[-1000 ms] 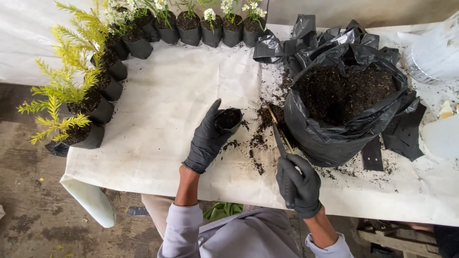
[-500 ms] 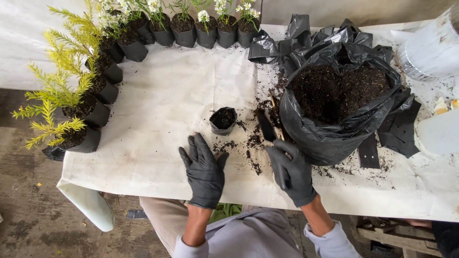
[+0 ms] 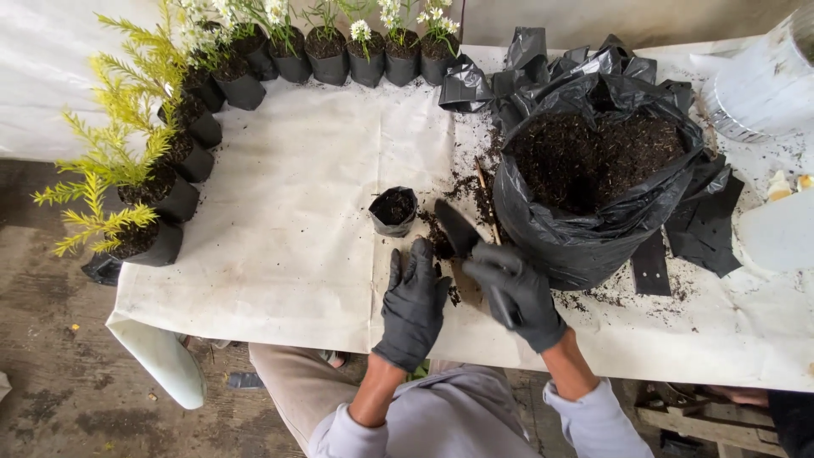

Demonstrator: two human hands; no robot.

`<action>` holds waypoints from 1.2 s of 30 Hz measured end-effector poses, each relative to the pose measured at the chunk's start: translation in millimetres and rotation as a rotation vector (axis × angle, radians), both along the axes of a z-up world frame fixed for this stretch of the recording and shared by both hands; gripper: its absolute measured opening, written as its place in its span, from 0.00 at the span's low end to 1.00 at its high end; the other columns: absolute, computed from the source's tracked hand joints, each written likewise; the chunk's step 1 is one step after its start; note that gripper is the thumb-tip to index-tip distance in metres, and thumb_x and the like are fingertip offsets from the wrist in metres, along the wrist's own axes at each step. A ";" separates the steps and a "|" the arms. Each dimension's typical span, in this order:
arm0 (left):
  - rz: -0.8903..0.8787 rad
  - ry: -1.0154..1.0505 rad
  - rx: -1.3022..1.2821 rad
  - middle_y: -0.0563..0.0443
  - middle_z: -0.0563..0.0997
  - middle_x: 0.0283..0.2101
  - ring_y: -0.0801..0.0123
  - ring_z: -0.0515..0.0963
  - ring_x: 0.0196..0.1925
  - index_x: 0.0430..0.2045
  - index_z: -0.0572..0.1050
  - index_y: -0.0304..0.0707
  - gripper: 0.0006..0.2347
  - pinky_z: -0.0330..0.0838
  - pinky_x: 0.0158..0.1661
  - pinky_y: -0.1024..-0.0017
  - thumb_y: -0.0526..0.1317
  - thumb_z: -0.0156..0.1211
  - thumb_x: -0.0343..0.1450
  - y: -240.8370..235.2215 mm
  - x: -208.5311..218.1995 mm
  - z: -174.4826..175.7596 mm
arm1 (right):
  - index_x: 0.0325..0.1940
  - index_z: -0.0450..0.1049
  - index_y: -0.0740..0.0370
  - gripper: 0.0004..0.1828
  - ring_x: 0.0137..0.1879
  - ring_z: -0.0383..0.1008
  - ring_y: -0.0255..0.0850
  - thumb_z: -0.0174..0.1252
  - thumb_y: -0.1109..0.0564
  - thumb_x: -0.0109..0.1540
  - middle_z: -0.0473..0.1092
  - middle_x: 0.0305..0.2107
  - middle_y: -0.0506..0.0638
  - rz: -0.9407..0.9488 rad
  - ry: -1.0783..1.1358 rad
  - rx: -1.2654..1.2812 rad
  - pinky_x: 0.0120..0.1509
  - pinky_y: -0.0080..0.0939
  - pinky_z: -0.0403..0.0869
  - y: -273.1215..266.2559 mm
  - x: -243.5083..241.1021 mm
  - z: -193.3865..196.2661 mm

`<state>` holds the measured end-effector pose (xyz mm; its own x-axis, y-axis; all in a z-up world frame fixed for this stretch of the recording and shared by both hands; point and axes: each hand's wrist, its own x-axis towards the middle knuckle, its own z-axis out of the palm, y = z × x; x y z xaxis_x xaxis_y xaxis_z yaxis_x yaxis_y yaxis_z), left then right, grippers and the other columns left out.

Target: The person scoops soil from a large black bag using a small trowel and fills several small black nursery pots placed on a white cloth. The person uses a wooden stick to poke holes in the soil and presses the soil down into the pots.

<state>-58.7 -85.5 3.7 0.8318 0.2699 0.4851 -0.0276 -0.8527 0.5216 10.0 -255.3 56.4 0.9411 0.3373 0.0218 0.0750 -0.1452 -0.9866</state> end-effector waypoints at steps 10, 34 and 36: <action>0.027 -0.014 -0.007 0.37 0.73 0.64 0.37 0.69 0.66 0.70 0.57 0.36 0.29 0.73 0.58 0.48 0.38 0.56 0.72 3.3 0.3 -8.6 | 0.46 0.85 0.66 0.13 0.53 0.74 0.55 0.63 0.57 0.62 0.72 0.42 0.62 0.165 -0.003 0.016 0.61 0.54 0.77 -24.6 -12.0 6.3; -0.148 -0.088 -0.436 0.34 0.52 0.76 0.47 0.51 0.79 0.73 0.46 0.34 0.25 0.36 0.77 0.50 0.32 0.41 0.78 -14.7 17.7 -7.2 | 0.54 0.76 0.62 0.13 0.55 0.77 0.44 0.62 0.64 0.65 0.76 0.48 0.52 -0.584 -0.369 -0.005 0.64 0.43 0.78 -12.0 -76.0 -19.2; -0.153 -0.089 -0.478 0.35 0.54 0.75 0.48 0.53 0.79 0.73 0.47 0.34 0.25 0.37 0.77 0.51 0.32 0.41 0.78 -22.3 19.2 -11.6 | 0.53 0.76 0.62 0.12 0.55 0.77 0.42 0.61 0.65 0.65 0.76 0.47 0.51 -0.601 -0.342 0.002 0.65 0.42 0.77 -5.3 -83.5 -22.0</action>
